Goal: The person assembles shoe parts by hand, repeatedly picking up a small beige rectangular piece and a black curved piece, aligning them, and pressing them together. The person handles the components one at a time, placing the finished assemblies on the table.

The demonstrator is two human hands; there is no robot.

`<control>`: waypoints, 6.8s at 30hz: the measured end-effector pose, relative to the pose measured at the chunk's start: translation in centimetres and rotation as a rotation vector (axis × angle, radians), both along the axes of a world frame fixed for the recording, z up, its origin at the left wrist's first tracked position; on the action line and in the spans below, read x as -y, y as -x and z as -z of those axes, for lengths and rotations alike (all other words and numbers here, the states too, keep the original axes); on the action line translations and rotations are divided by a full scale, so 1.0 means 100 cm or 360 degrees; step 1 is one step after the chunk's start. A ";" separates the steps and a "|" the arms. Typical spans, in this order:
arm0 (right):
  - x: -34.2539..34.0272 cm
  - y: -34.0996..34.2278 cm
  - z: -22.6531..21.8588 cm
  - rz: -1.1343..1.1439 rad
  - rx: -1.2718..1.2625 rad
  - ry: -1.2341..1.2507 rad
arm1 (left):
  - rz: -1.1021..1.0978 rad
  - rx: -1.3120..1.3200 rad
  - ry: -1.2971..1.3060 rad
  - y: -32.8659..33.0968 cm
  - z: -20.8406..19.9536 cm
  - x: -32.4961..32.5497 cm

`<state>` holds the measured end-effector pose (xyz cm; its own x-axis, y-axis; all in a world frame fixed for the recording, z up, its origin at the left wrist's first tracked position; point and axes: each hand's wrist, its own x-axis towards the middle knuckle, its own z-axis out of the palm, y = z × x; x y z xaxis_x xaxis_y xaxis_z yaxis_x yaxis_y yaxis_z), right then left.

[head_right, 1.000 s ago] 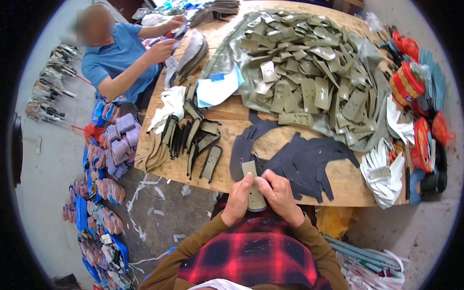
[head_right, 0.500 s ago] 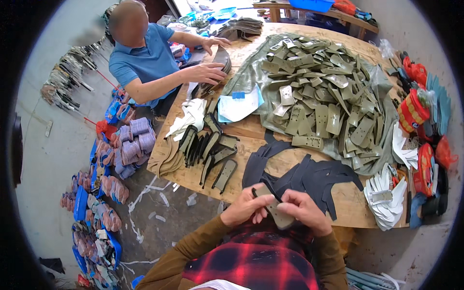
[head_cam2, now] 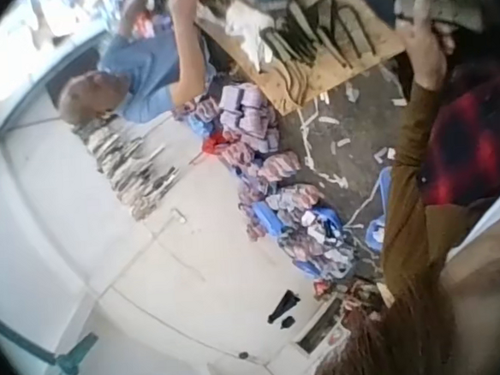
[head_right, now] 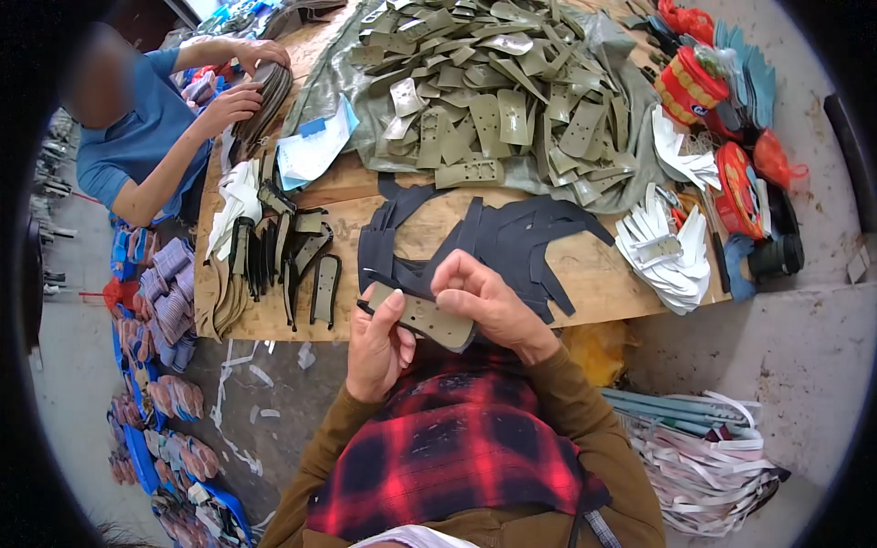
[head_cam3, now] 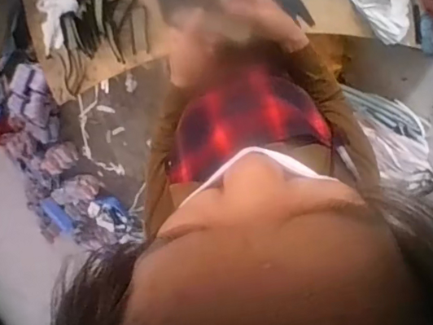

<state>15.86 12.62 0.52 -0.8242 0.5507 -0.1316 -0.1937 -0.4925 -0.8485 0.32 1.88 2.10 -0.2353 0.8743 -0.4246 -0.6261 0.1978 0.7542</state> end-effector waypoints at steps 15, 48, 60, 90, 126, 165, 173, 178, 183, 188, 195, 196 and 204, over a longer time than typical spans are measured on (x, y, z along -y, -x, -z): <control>-0.005 0.002 -0.013 -0.0519 0.0149 0.0051 | 0.1614 -0.0986 -0.0187 0.056 -0.028 -0.005; 0.037 0.054 0.037 0.0844 -0.0101 -0.0239 | 0.0138 -0.0931 -0.0350 -0.010 0.044 0.006; 0.009 0.026 0.048 0.0324 -0.0105 -0.0023 | 0.0729 0.1094 -0.0378 0.008 0.070 0.013; 0.025 0.027 0.041 0.0160 0.0450 -0.0161 | 0.0727 0.0431 0.0092 0.018 0.038 0.028; 0.039 -0.002 0.043 0.0240 0.0453 -0.0004 | 0.0962 0.0475 0.0274 0.047 0.057 0.029; -0.017 0.013 0.017 0.0138 0.0896 -0.1113 | 0.0033 -0.0064 -0.0075 0.004 0.062 -0.012; -0.003 0.026 -0.001 0.0398 0.0758 -0.2162 | -0.0124 0.0153 -0.0098 0.004 0.081 0.001; -0.035 0.017 0.020 0.0631 0.0851 -0.1988 | -0.0011 0.0311 -0.0250 0.006 0.058 0.002; -0.137 0.029 0.047 0.0663 0.1414 -0.2810 | -0.0010 0.0513 -0.0339 0.022 0.054 0.011; -0.162 0.023 0.045 0.0233 0.1437 -0.3099 | -0.0117 0.0665 -0.0329 0.029 0.048 0.021; -0.155 0.003 0.053 0.0434 0.1234 -0.3132 | -0.0177 0.1073 -0.0378 0.032 0.057 0.016; -0.155 -0.001 0.055 0.0506 0.1222 -0.3079 | -0.0189 0.1092 -0.0384 0.032 0.057 0.014; -0.146 0.001 0.052 0.0751 0.1456 -0.2718 | -0.0109 0.1060 -0.0405 0.030 0.055 0.008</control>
<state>15.77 27.26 -4.63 -0.6083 0.6544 0.4492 0.6432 0.7380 -0.2042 -2.67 1.05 -3.42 -0.0551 0.9578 -0.2822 -0.9744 0.0102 0.2247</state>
